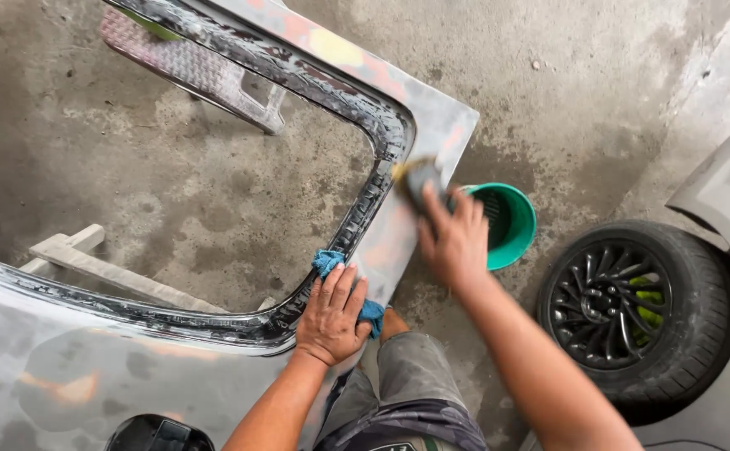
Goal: The person sands the surface of a detached car door using a sanding block and a blue cloth. They repeatedly wipe the surface, dip the cloth in a green bucket of water, and continue sanding different areas of the door panel.
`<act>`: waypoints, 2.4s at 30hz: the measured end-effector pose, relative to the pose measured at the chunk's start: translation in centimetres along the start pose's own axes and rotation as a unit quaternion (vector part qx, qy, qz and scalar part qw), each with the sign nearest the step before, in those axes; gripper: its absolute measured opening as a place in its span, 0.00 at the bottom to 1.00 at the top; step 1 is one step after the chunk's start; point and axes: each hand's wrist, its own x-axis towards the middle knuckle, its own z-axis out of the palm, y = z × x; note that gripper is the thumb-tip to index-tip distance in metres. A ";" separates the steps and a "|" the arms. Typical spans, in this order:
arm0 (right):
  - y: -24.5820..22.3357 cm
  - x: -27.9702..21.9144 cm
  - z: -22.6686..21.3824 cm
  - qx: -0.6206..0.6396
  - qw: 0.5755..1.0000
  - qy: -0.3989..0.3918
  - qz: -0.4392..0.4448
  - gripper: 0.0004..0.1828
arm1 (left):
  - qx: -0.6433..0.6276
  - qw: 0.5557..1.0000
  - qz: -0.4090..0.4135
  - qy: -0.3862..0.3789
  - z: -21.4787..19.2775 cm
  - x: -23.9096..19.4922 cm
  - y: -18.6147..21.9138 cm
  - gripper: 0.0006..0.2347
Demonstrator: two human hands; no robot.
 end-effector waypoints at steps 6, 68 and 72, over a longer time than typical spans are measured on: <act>5.5 15.6 1.1 -0.001 0.995 0.006 0.101 0.37 | 0.004 1.000 -0.005 -0.002 0.4 -0.2 0.0 0.32; -30.0 -35.8 5.9 0.167 0.980 -0.088 0.064 0.40 | -0.199 0.943 -0.191 0.186 -5.2 -41.6 0.5 0.14; -28.2 -35.8 8.7 0.225 0.966 -0.120 0.031 0.36 | -0.285 0.898 -0.229 0.246 -4.4 -42.3 -0.3 0.13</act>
